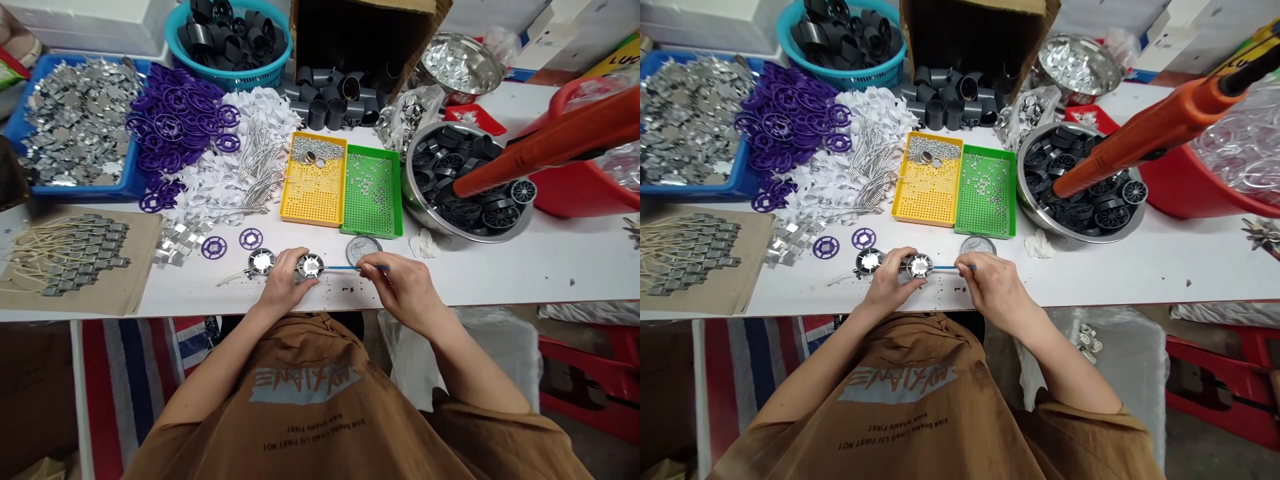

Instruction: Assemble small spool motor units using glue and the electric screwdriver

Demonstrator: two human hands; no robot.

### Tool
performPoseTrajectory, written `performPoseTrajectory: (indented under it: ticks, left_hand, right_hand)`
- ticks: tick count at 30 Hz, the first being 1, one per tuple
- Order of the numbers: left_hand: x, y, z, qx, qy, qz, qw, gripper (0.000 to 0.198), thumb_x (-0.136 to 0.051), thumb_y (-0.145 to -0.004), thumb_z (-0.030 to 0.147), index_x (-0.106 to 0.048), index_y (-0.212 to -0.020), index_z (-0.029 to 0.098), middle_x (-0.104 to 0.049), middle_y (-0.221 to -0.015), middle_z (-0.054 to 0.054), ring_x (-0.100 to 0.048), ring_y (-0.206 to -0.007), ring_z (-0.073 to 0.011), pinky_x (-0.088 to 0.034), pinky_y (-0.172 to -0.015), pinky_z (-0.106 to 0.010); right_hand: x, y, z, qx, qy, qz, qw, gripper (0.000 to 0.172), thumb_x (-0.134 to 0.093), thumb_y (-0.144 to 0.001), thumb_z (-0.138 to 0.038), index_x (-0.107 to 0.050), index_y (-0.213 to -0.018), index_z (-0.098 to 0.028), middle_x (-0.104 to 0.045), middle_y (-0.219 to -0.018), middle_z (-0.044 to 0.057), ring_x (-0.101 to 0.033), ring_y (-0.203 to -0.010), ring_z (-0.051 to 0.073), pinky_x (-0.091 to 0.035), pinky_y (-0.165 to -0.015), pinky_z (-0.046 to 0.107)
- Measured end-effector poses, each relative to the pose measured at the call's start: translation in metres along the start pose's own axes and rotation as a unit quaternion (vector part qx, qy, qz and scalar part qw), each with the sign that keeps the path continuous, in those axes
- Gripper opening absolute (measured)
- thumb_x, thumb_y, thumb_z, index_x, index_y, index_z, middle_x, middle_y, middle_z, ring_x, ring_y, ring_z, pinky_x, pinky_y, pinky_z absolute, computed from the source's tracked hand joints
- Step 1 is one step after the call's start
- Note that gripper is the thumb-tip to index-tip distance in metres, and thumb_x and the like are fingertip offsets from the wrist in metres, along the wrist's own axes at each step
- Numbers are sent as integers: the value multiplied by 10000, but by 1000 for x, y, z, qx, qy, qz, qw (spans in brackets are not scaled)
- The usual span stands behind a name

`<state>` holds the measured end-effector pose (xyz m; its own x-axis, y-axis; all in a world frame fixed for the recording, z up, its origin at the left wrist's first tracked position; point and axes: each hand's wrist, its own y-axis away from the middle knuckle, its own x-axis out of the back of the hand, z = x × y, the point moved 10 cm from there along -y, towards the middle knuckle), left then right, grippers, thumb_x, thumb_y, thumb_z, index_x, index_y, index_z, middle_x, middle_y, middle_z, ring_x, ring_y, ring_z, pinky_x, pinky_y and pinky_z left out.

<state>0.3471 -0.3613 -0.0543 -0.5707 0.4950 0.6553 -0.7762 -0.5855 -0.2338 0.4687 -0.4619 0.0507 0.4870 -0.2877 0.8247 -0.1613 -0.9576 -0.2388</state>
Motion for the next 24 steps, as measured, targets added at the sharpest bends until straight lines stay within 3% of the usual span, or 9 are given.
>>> performPoseTrajectory:
  ticks: [9, 17, 24]
  left_hand:
    - [0, 0, 1, 0, -2, 0, 1000, 513, -750, -747, 228, -477, -1179, 197, -604, -1115, -93, -581, -1065, -261, -514, -897, -414]
    - [0, -1, 3, -1, -6, -2, 1000, 531, -760, -733, 202, -475, -1181, 179, -605, -1117, -97, -580, -1063, -260, -516, -894, -402]
    - [1, 0, 2, -4, -7, 8, 1000, 543, -770, -731, 225, -471, -1183, 189, -605, -1109, -95, -584, -1055, -262, -520, -885, -408]
  right_hand:
    - [-8, 2, -11, 37, -8, -39, 999, 146, -443, -929, -135, -557, -985, -207, -677, -845, 54, -619, -755, 183, -482, -684, 295]
    - [-15, -1, -12, 41, 11, -69, 997, 140, -451, -914, -98, -547, -939, -197, -654, -821, 47, -599, -747, 180, -458, -681, 289]
    - [-4, 4, -4, -25, -40, -10, 999, 138, -431, -972, -204, -560, -922, -202, -672, -746, 22, -632, -651, 134, -477, -610, 244]
